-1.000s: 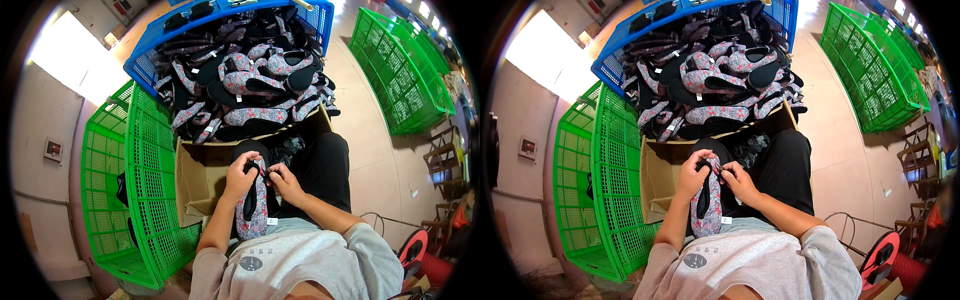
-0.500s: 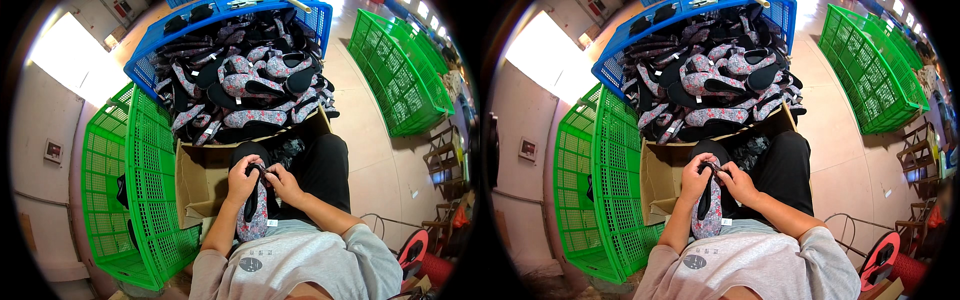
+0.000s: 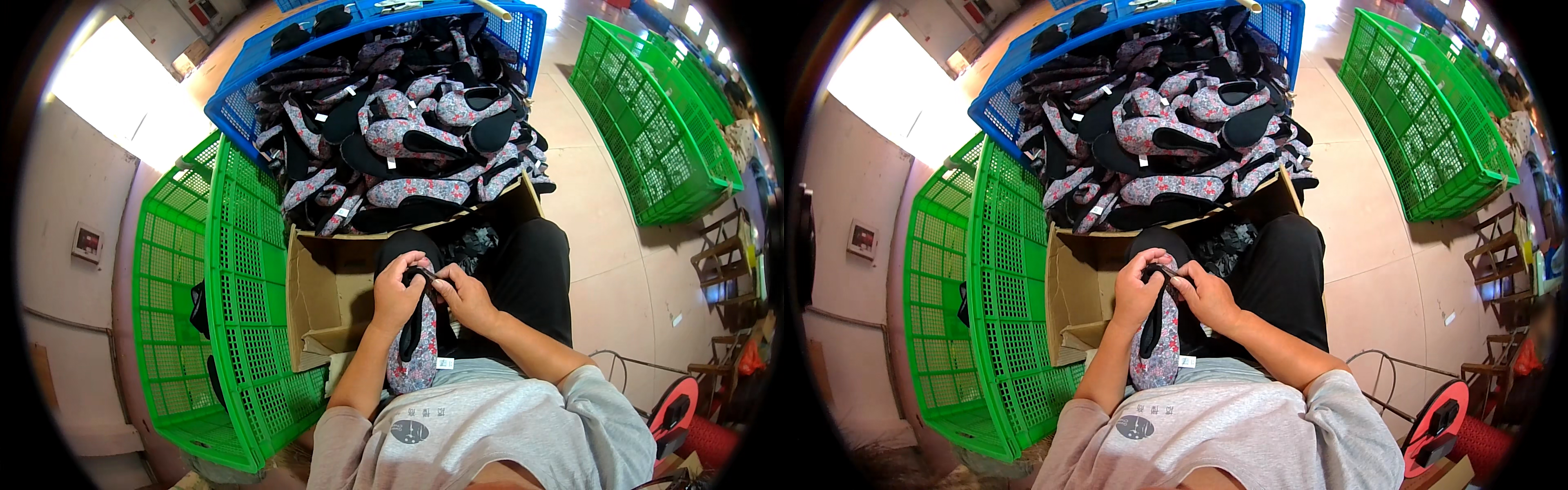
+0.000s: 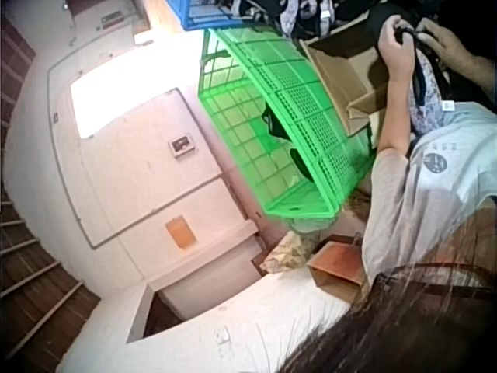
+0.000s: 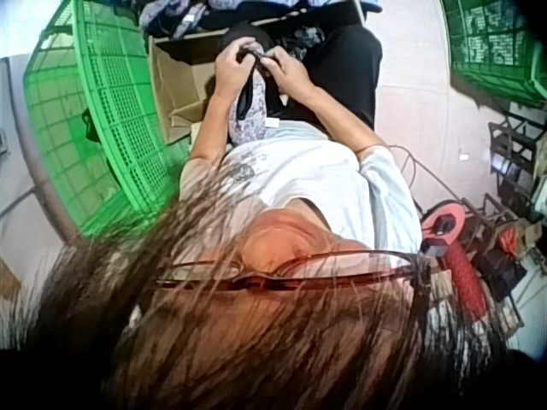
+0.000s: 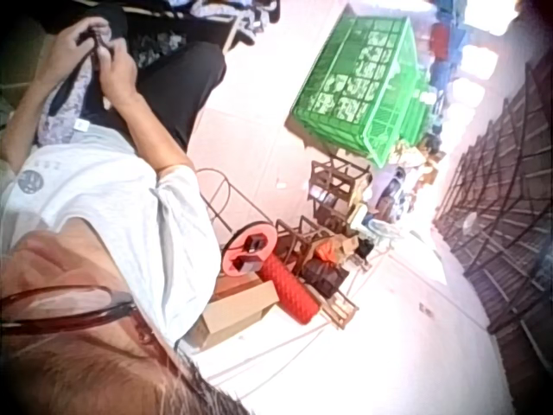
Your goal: The person sits on the floor with a blue crate of slippers and a cardboard box. They pick up individual slippers, use a needle and thread to sew the fabric upper to the sole, and place the finished items into the box.
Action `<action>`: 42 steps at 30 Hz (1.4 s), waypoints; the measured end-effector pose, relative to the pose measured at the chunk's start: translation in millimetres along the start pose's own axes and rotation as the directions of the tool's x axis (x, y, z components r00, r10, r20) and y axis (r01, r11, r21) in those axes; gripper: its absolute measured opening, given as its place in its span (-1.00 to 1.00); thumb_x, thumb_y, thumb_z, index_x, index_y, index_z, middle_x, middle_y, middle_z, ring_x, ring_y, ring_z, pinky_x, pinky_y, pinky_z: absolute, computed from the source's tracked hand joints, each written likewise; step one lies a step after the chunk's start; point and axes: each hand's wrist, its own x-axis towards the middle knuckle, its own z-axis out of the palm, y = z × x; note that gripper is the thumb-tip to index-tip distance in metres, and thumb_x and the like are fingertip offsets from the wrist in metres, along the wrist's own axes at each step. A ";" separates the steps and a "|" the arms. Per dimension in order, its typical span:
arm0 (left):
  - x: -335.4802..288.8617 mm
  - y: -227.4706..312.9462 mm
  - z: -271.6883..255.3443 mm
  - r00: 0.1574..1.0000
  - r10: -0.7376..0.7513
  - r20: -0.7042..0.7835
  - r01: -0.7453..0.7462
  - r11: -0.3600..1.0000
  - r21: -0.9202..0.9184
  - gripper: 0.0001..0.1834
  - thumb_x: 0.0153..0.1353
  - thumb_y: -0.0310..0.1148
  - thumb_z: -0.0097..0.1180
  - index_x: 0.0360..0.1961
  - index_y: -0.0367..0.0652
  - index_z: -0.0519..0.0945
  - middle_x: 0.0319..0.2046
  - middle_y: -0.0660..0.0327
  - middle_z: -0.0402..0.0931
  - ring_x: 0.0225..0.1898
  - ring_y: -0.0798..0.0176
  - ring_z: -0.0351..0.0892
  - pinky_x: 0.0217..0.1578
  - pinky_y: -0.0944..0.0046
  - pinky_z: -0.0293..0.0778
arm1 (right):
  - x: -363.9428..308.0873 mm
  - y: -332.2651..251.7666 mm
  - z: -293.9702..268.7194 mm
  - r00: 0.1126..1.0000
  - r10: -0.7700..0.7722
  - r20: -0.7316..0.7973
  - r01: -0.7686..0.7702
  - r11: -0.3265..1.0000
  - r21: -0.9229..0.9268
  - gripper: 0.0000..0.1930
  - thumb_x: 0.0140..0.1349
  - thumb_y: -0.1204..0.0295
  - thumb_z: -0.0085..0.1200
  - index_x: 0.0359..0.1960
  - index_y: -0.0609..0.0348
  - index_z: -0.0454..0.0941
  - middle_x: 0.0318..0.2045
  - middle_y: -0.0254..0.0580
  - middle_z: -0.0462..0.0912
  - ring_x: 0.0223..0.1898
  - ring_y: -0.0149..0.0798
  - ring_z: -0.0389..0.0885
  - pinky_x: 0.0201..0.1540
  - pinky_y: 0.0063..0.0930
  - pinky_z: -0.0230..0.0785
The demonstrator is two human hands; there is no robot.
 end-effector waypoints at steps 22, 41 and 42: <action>-17.2 27.3 -2.0 0.984 0.013 -0.177 0.063 0.906 0.419 -0.22 -0.05 -0.35 0.38 0.22 -0.24 0.33 0.10 0.00 0.43 0.16 0.00 0.47 0.18 0.11 0.39 | 13.0 1.3 4.6 0.972 0.215 -0.099 -0.131 0.837 0.531 -0.72 0.38 0.33 0.13 0.05 0.09 0.43 -0.44 -0.43 0.54 -0.59 -0.64 0.31 -0.57 -0.73 0.10; -18.8 40.3 7.1 0.994 0.015 -0.109 0.051 0.813 0.580 -0.21 -0.14 -0.28 0.44 0.16 -0.17 0.38 0.09 0.04 0.39 0.16 -0.09 0.39 0.17 0.04 0.38 | 59.9 -23.4 -32.9 0.990 0.111 0.085 -0.132 0.943 0.306 -0.83 0.27 0.37 0.21 -0.27 0.24 0.66 -0.48 -0.40 0.60 -0.56 -0.55 0.45 -0.50 -0.62 0.28; -20.2 39.7 7.8 0.994 0.009 -0.110 0.057 0.812 0.581 -0.22 -0.14 -0.28 0.44 0.16 -0.17 0.38 0.09 0.04 0.39 0.16 -0.09 0.39 0.17 0.04 0.38 | 56.6 -22.1 -35.2 0.969 0.245 -0.017 -0.207 0.851 0.483 -0.83 0.29 0.35 0.21 -0.31 0.21 0.62 -0.52 -0.43 0.55 -0.57 -0.57 0.42 -0.53 -0.62 0.24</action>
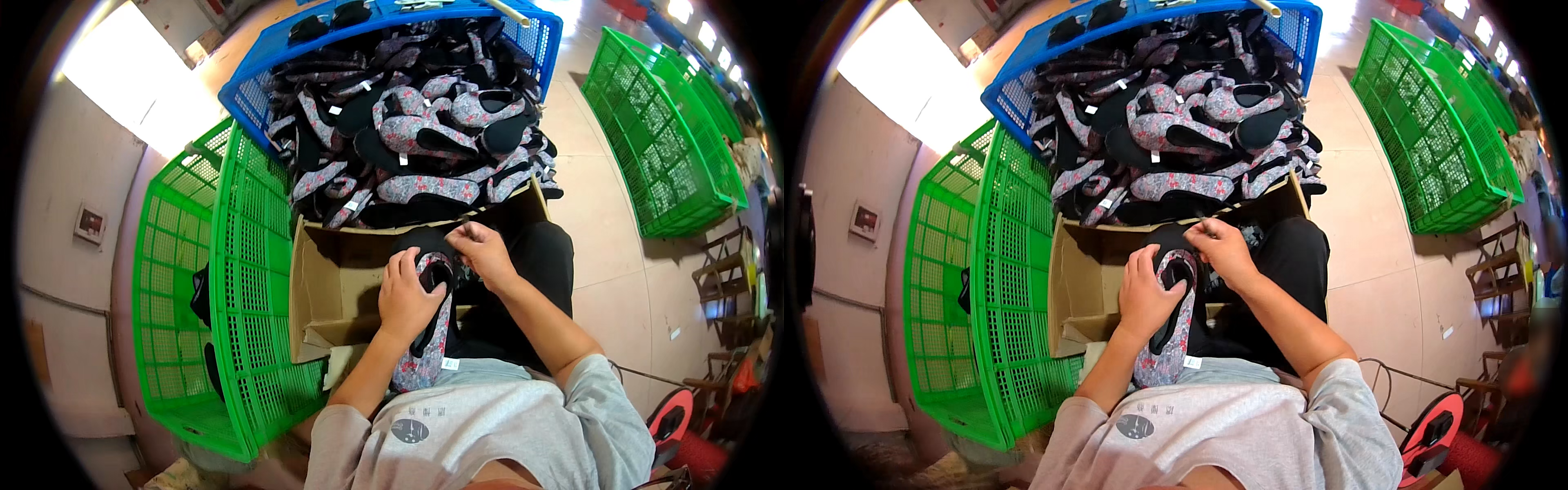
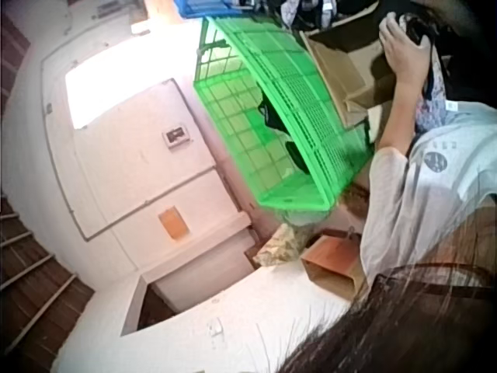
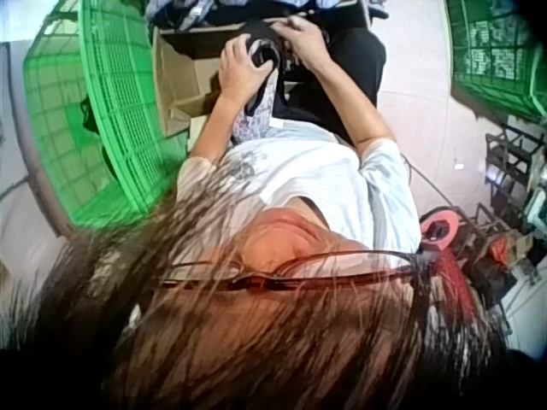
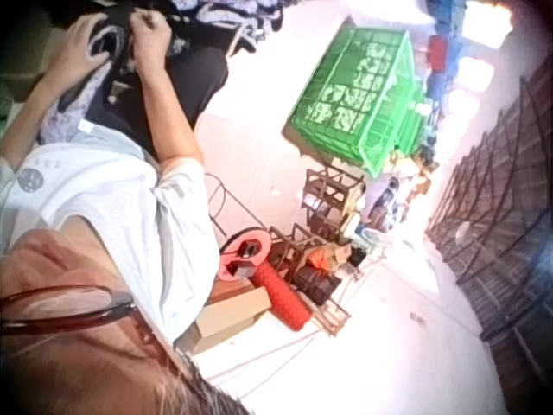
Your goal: The person sits on the floor with a blue crate of slippers and a cardboard box. They pick up individual slippers, use a needle and thread to sew the fabric upper to the sole, and place the finished items into the box.
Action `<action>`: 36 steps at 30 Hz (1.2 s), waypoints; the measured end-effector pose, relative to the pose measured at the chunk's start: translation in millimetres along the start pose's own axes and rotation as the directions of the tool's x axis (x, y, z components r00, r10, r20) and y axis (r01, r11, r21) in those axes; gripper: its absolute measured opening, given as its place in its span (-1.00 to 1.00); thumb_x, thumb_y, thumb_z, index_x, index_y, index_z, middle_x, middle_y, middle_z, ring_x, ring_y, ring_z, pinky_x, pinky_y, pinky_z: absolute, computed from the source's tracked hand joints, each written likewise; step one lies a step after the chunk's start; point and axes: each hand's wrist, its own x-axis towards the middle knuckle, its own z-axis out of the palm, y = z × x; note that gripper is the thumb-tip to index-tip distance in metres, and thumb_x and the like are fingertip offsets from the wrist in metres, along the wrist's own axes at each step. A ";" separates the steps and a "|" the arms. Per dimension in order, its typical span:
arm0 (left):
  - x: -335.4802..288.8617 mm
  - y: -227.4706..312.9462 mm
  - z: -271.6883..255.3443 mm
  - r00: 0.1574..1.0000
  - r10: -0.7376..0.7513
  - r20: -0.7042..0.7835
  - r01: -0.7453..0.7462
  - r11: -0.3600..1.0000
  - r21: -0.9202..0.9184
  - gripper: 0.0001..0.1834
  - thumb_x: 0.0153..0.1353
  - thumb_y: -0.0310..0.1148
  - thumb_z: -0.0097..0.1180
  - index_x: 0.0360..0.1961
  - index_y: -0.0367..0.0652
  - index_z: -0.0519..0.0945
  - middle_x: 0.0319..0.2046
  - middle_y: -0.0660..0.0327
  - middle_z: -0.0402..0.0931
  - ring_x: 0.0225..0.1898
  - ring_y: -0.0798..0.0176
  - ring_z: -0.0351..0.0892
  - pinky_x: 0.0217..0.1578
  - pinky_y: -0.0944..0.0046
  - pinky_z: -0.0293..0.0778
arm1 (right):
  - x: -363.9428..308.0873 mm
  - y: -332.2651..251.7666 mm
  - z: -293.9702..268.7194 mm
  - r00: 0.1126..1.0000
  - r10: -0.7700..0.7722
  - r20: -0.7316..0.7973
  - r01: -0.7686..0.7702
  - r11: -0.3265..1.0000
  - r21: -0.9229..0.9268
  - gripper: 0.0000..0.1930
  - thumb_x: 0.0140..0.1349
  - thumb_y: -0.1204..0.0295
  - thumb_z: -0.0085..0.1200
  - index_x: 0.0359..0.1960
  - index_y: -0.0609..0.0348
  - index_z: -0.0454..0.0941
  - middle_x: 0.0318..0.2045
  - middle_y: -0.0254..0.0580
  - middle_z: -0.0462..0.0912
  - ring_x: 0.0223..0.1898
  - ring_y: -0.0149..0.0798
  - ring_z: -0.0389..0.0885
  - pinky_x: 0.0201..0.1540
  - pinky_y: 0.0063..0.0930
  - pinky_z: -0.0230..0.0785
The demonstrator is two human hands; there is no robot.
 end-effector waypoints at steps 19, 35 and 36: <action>-1.0 -7.3 17.5 0.980 0.196 0.037 -0.200 0.960 0.199 -0.62 0.06 -0.51 0.10 -0.03 -0.23 0.54 -0.17 0.01 0.50 -0.14 -0.13 0.52 -0.11 -0.02 0.46 | -30.2 36.8 -8.2 0.992 -0.036 0.120 0.117 0.608 -0.785 -0.53 0.11 0.49 0.10 0.13 0.12 0.46 -0.09 0.15 0.60 0.00 0.15 0.58 0.06 -0.06 0.43; 33.2 -16.1 66.5 0.974 0.221 -0.048 -0.209 0.960 0.187 -0.52 -0.14 -0.56 0.12 -0.07 -0.20 0.58 -0.14 0.02 0.52 -0.11 -0.15 0.55 -0.11 -0.02 0.49 | 23.2 74.7 -41.0 0.935 -0.335 0.119 0.341 0.748 -0.569 -0.65 -0.01 0.60 0.03 -0.15 0.17 0.67 -0.33 0.14 0.69 -0.24 0.21 0.65 -0.18 -0.06 0.49; 30.8 -18.7 64.5 0.971 0.230 -0.071 -0.216 0.962 0.166 -0.51 -0.15 -0.58 0.10 -0.06 -0.22 0.57 -0.13 0.02 0.52 -0.10 -0.15 0.54 -0.11 -0.01 0.49 | 14.2 61.5 -36.7 0.920 -0.372 0.122 0.370 0.726 -0.579 -0.68 0.01 0.60 0.04 -0.16 0.18 0.65 -0.31 0.12 0.68 -0.22 0.19 0.64 -0.17 -0.10 0.46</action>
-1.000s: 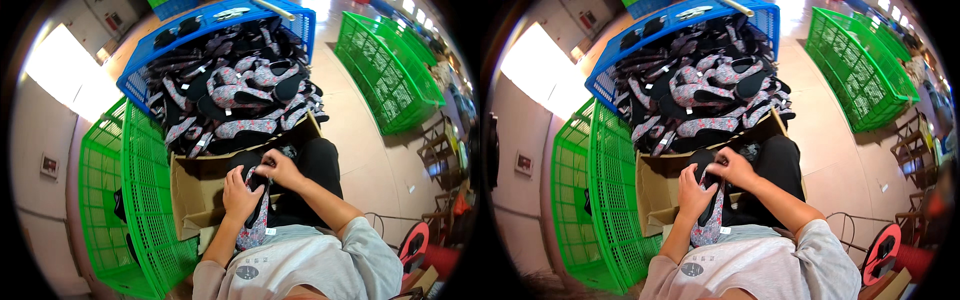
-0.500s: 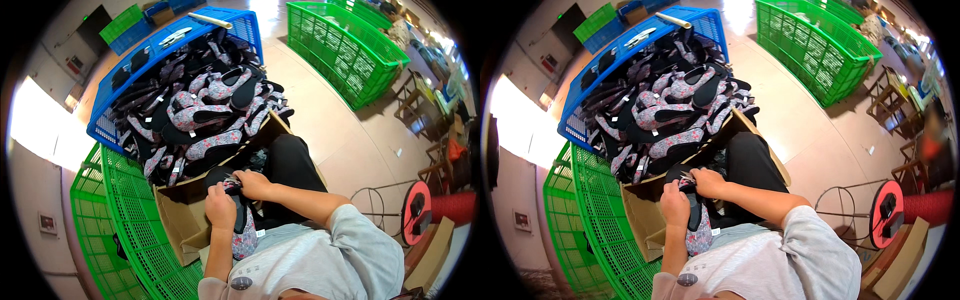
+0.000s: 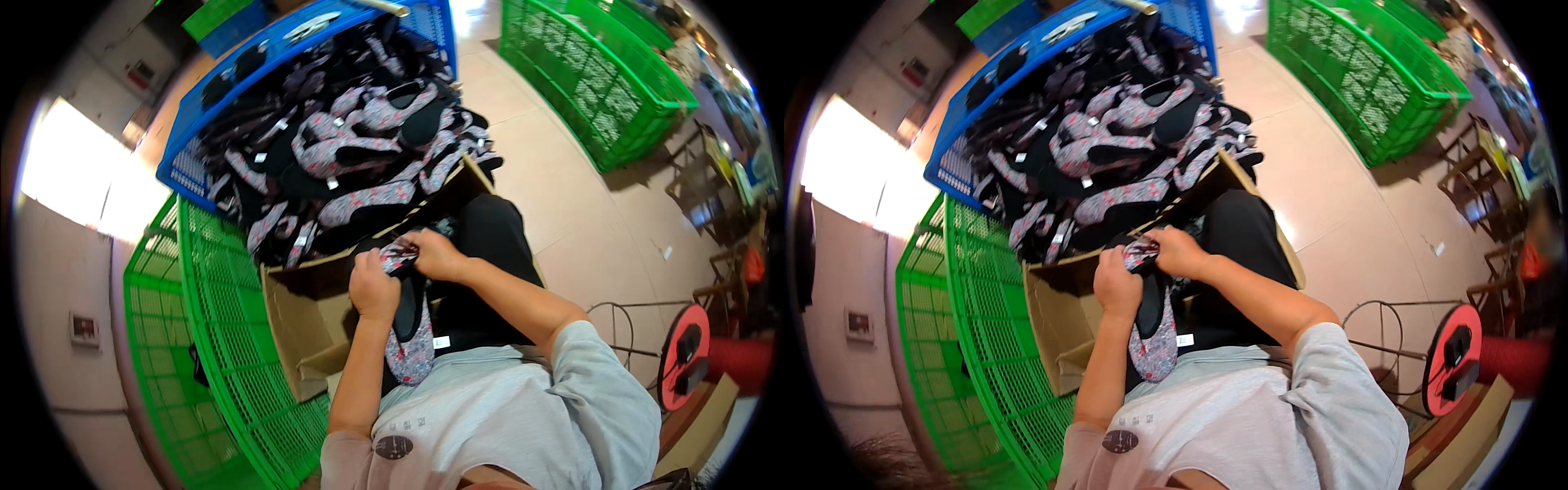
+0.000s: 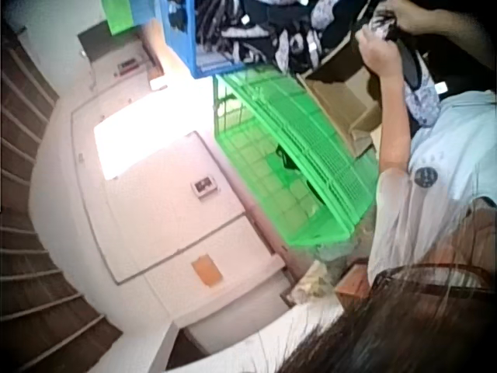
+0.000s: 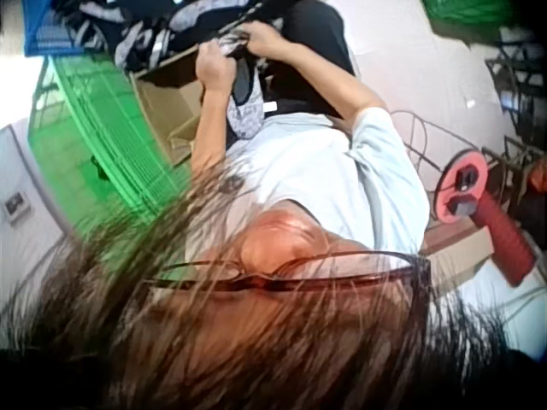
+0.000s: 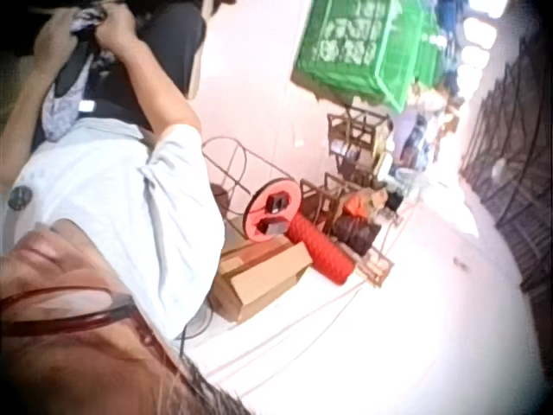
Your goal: The person sits on the floor with a blue crate of slippers and a cardboard box. They pick up individual slippers, use a needle and thread to sew the fabric upper to the sole, and place the finished items into the box.
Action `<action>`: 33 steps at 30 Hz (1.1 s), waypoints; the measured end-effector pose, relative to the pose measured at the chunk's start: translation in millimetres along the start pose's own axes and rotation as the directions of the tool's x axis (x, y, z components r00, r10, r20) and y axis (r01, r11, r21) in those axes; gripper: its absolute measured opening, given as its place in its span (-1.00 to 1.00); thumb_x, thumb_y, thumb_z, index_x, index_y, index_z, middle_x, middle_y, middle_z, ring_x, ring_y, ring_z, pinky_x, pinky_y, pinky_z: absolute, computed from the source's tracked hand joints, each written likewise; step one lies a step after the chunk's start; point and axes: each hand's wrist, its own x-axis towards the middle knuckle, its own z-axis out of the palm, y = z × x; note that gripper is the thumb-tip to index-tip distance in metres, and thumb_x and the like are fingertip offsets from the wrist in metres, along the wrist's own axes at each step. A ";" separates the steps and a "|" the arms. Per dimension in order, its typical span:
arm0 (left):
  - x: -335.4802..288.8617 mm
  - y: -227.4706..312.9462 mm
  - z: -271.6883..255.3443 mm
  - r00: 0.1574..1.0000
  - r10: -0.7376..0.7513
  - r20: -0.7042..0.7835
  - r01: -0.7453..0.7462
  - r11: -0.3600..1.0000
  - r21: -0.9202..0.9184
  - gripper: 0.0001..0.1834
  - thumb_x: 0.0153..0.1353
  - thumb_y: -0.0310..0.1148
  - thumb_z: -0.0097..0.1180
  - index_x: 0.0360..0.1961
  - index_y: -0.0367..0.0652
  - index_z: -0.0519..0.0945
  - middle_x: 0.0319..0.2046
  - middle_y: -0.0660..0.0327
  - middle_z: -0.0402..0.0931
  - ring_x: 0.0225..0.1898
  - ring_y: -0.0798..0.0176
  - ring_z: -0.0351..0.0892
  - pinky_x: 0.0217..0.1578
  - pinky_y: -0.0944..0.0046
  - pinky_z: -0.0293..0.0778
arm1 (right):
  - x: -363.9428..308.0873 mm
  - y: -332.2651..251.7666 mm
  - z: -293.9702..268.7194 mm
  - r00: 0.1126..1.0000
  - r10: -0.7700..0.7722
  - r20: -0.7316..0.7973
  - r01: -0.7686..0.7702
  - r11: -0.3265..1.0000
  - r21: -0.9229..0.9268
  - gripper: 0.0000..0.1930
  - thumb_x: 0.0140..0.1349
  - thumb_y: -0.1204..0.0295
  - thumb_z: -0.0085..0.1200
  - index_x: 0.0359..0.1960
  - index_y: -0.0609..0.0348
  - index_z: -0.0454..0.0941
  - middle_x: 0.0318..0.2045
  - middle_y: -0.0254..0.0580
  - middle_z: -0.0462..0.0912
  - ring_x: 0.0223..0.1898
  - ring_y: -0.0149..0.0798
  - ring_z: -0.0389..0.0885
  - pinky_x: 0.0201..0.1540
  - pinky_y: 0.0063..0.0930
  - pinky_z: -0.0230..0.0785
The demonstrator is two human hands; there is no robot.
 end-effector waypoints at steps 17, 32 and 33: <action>-2.6 -7.9 -112.2 0.925 0.323 0.199 -0.250 0.913 -0.323 -0.72 -0.11 -0.60 0.22 -0.27 -0.31 0.61 -0.35 0.04 0.55 -0.31 -0.03 0.57 -0.29 0.15 0.48 | -0.1 -73.5 -33.2 0.892 -0.274 0.359 0.160 0.935 0.315 -0.68 -0.12 0.71 0.12 -0.25 0.20 0.61 -0.37 -0.21 0.66 -0.33 -0.23 0.56 -0.19 -0.44 0.39; -38.4 -24.0 -112.4 0.580 0.066 0.812 0.799 -0.240 -0.551 -0.55 0.34 -0.25 0.20 0.13 -0.33 0.49 -0.03 0.12 0.62 -0.01 0.27 0.61 0.09 0.24 0.52 | -9.7 -40.7 25.9 0.742 0.007 0.670 -0.624 0.374 0.686 -0.84 0.12 0.53 0.26 -0.29 0.09 0.55 -0.44 -0.47 0.56 -0.47 -0.57 0.46 -0.46 -0.67 0.24; -41.1 -21.5 -111.9 0.571 0.084 0.817 0.786 -0.343 -0.514 -0.54 0.36 -0.25 0.18 0.16 -0.32 0.47 0.01 0.11 0.61 0.01 0.25 0.61 0.10 0.22 0.52 | -10.5 -32.7 33.7 0.768 -0.018 0.641 -0.582 0.400 0.708 -0.86 0.18 0.46 0.28 -0.28 0.07 0.55 -0.42 -0.48 0.57 -0.50 -0.59 0.45 -0.51 -0.70 0.22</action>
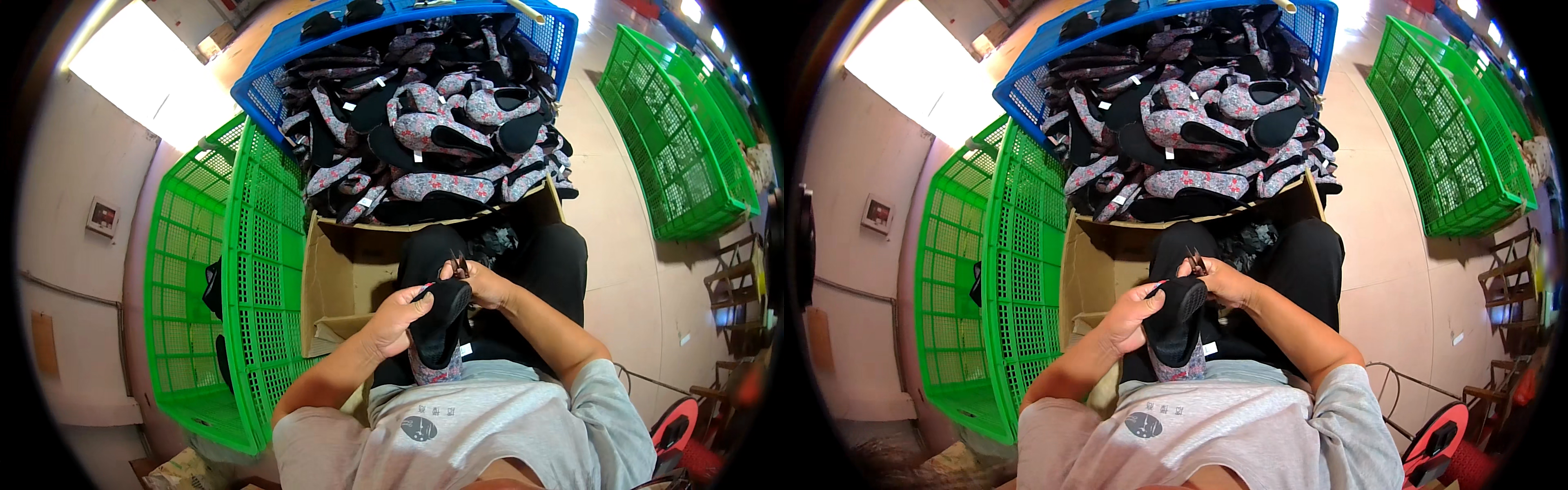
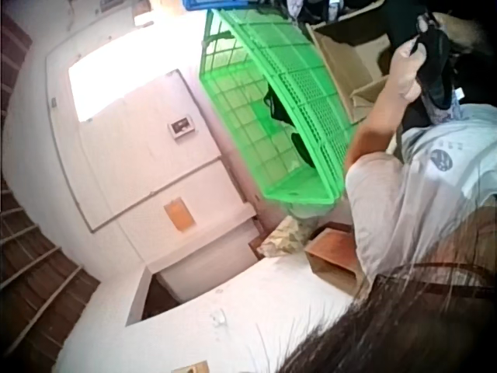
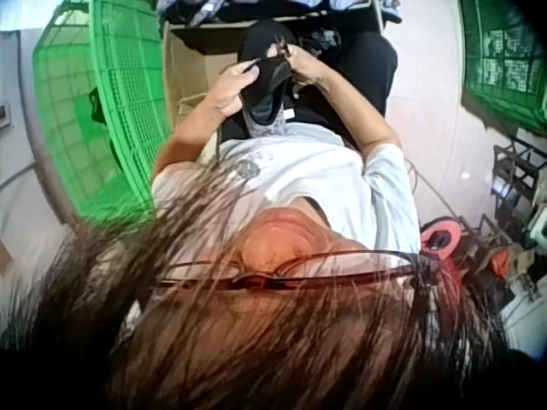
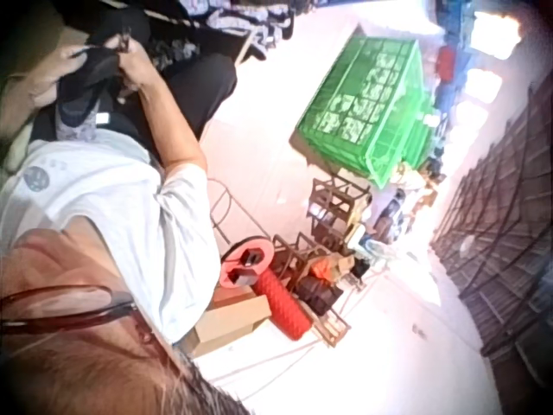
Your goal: The person sits on the floor with a blue crate of slippers and a cardboard box. They pick up individual slippers, use a needle and thread to sew the fabric upper to the sole, and place the finished items into the box.
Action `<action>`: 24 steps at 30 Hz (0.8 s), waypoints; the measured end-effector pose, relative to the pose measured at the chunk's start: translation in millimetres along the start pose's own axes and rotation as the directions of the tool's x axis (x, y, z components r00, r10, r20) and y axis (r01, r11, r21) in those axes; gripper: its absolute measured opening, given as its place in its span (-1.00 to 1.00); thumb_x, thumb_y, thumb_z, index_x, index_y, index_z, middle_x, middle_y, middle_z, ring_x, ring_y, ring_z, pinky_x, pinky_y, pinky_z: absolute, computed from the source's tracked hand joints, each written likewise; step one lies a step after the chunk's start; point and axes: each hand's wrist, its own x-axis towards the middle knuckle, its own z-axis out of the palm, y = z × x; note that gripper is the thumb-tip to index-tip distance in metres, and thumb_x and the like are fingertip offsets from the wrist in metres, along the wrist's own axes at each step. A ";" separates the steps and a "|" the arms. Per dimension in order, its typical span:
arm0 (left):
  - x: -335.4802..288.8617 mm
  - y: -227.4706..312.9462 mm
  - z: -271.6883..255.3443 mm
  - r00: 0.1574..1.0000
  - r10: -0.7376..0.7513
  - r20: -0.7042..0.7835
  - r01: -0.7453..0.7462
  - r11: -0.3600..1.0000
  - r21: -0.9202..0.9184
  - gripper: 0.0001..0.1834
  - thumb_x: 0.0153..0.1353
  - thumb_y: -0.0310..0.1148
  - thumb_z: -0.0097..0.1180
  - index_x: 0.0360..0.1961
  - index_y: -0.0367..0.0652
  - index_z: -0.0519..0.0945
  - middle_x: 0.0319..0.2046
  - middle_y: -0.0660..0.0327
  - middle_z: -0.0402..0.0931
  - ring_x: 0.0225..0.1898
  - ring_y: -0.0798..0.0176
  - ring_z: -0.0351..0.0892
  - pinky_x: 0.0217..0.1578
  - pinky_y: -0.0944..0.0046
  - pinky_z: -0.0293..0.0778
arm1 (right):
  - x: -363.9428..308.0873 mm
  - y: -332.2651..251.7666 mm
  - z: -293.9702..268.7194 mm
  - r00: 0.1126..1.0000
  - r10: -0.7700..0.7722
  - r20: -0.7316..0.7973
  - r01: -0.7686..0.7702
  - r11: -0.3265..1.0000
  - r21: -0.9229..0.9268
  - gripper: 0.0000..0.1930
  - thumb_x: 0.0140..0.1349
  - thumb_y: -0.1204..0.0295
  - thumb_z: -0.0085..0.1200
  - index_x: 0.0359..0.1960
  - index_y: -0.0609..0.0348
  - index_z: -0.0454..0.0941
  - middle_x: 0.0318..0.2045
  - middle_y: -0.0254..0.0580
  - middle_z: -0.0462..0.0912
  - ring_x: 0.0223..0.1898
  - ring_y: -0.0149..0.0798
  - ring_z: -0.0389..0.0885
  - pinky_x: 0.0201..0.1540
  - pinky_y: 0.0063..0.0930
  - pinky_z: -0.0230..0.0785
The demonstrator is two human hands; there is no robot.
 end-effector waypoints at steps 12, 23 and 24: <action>19.1 -27.4 10.5 0.982 0.181 0.056 -0.138 0.888 -0.439 -0.58 0.47 -0.32 -0.05 0.28 -0.26 0.36 0.13 0.05 0.53 0.09 0.12 0.60 0.16 0.06 0.53 | -5.7 -0.1 23.3 0.950 0.170 -0.262 -0.153 0.985 0.083 -0.78 0.27 0.46 0.22 -0.07 -0.01 0.56 -0.46 -0.53 0.60 -0.64 -0.68 0.34 -0.63 -0.74 0.07; 23.5 -26.4 33.7 0.874 0.464 -0.142 -0.485 0.838 -0.248 -0.43 0.36 -0.60 -0.07 0.39 -0.19 0.23 0.28 0.12 0.36 0.30 0.12 0.34 0.34 0.07 0.20 | -22.3 33.4 33.1 0.902 0.001 -0.432 0.054 0.992 0.114 -0.80 0.38 0.32 0.14 -0.04 0.04 0.52 -0.48 -0.44 0.53 -0.67 -0.60 0.30 -0.66 -0.69 0.05; 27.3 -26.4 31.0 0.861 0.483 -0.158 -0.509 0.827 -0.240 -0.42 0.35 -0.62 -0.08 0.40 -0.21 0.22 0.29 0.11 0.34 0.30 0.11 0.33 0.35 0.06 0.18 | -25.7 31.3 34.7 0.905 -0.013 -0.424 0.053 0.995 0.084 -0.81 0.41 0.27 0.10 -0.05 0.01 0.52 -0.44 -0.42 0.54 -0.63 -0.61 0.32 -0.63 -0.69 0.07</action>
